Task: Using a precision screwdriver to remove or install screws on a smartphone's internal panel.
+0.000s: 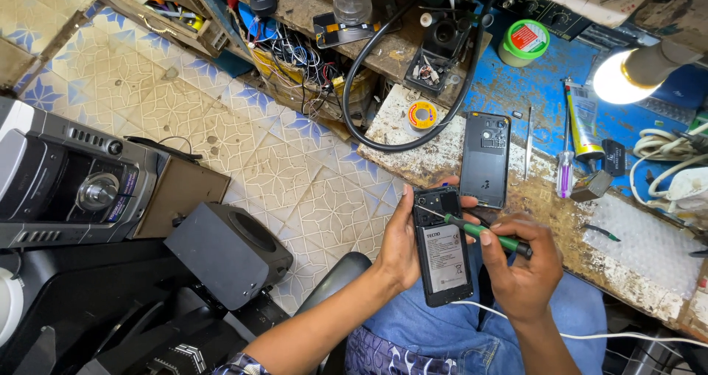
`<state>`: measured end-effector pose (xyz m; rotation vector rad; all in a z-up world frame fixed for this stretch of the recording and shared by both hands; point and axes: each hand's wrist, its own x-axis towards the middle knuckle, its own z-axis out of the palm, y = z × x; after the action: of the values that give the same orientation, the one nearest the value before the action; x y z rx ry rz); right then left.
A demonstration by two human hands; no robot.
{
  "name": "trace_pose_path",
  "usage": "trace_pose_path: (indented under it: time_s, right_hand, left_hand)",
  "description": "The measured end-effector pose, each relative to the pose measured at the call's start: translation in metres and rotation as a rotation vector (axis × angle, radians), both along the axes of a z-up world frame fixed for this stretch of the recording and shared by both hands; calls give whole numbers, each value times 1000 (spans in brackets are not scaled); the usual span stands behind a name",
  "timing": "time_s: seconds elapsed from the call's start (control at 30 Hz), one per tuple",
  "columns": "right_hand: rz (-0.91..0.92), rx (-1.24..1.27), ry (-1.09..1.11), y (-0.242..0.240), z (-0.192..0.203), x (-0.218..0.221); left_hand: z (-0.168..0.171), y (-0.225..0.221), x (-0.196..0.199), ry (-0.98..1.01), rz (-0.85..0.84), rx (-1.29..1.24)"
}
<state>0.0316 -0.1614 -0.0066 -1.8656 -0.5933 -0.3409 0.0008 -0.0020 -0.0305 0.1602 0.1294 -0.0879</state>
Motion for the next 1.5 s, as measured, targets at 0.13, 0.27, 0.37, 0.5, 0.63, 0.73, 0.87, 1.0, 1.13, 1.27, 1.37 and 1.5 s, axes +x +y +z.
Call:
trace_pose_path:
  time_s: [0.13, 0.27, 0.37, 0.5, 0.63, 0.73, 0.87, 1.0, 1.13, 1.27, 1.37, 1.5]
  right_hand:
    - [25, 23, 18, -1, -1, 2]
    - [72, 43, 33, 2, 6, 1]
    - [85, 66, 18, 4, 6, 4]
    - [10, 94, -2, 3, 4, 4]
    - [-99, 140, -28, 1, 9, 5]
    - [-207, 116, -23, -3, 13, 8]
    - [-239, 8, -36, -11, 11, 17]
    - [-209, -60, -22, -12, 9, 17]
    - [-196, -99, -26, -12, 8, 18]
    - [-181, -119, 1, -11, 12, 20]
    - [-177, -127, -4, -12, 13, 19]
    - [-180, -128, -27, -12, 12, 18]
  left_hand:
    - [0, 0, 0, 1, 0, 7]
    - [-2, -2, -2, 3, -3, -29]
    - [-3, -1, 0, -7, -4, -70]
    - [-7, 0, 1, -8, -32, -76]
    - [-8, 0, 4, -2, -2, -123]
    - [-4, 2, 5, -30, 5, -103]
    - [-5, 4, 8, -56, -2, -139]
    - [-5, 4, 8, -40, 5, -106]
    - [-1, 5, 8, -42, 15, -90]
    - [3, 7, 10, -23, 14, -60]
    - [4, 6, 8, -3, 10, -45]
    - [5, 7, 8, 11, 11, -19]
